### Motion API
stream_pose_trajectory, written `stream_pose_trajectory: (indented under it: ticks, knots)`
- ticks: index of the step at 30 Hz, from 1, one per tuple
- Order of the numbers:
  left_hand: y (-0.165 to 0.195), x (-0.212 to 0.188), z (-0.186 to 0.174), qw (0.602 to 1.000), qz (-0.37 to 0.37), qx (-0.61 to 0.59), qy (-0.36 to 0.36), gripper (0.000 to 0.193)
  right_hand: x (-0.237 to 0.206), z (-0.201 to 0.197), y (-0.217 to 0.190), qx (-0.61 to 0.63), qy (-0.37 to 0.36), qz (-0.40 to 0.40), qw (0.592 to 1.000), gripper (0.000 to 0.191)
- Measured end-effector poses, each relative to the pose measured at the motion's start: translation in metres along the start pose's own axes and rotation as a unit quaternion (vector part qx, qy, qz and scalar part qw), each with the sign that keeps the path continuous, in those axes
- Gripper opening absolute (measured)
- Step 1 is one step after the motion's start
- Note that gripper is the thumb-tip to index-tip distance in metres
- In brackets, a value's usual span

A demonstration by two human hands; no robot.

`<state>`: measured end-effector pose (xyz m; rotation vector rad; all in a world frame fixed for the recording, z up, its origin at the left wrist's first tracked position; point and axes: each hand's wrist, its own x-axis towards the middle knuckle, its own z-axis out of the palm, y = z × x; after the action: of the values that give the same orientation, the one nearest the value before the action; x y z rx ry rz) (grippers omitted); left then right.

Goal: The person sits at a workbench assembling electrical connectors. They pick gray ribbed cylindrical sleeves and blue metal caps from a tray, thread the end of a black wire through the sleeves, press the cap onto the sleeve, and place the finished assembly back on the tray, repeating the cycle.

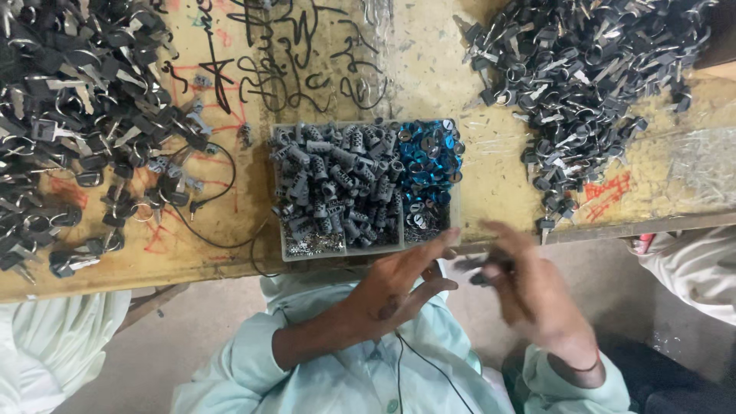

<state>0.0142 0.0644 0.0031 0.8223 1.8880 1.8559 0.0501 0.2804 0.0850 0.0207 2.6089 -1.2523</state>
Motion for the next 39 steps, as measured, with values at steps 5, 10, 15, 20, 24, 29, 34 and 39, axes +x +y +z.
stream_pose_trajectory:
  ticks: [5, 10, 15, 20, 24, 29, 34, 39]
  knots:
    - [0.016, -0.016, -0.046, 0.993, -0.081, 0.036, 0.076, 0.035, 0.027, -0.020, 0.005, 0.124, 0.300, 0.077, 0.943, 0.037]
    - [0.027, -0.050, -0.101, 0.939, -0.097, 0.328, 0.044, 0.028, 0.057, -0.009, 0.001, -0.199, 0.178, -0.082, 0.960, 0.018]
    - [0.007, -0.055, -0.111, 0.870, -0.110, 0.479, -0.032, 0.032, 0.073, 0.039, -0.017, -0.287, -0.157, -0.215, 0.920, 0.013]
    - [-0.005, -0.052, -0.116, 0.829, -0.082, 0.542, -0.114, 0.025, 0.080, 0.069, 0.003, -0.396, -0.121, -0.297, 0.860, 0.017]
    - [0.001, -0.047, -0.117, 0.825, -0.066, 0.543, -0.144, 0.033, 0.083, 0.078, 0.009, -0.446, -0.169, -0.297, 0.827, 0.016]
    - [0.013, -0.054, -0.116, 0.887, -0.103, 0.442, -0.085, 0.040, 0.085, 0.082, 0.004, -0.440, -0.155, -0.299, 0.833, 0.027]
    - [0.009, -0.059, -0.110, 0.904, -0.093, 0.416, -0.046, 0.039, 0.081, 0.082, 0.008, -0.474, -0.183, -0.270, 0.818, 0.029]
    - [0.004, -0.068, -0.112, 0.924, -0.061, 0.378, -0.004, 0.056, 0.082, 0.083, 0.007, -0.464, -0.204, -0.261, 0.822, 0.032]
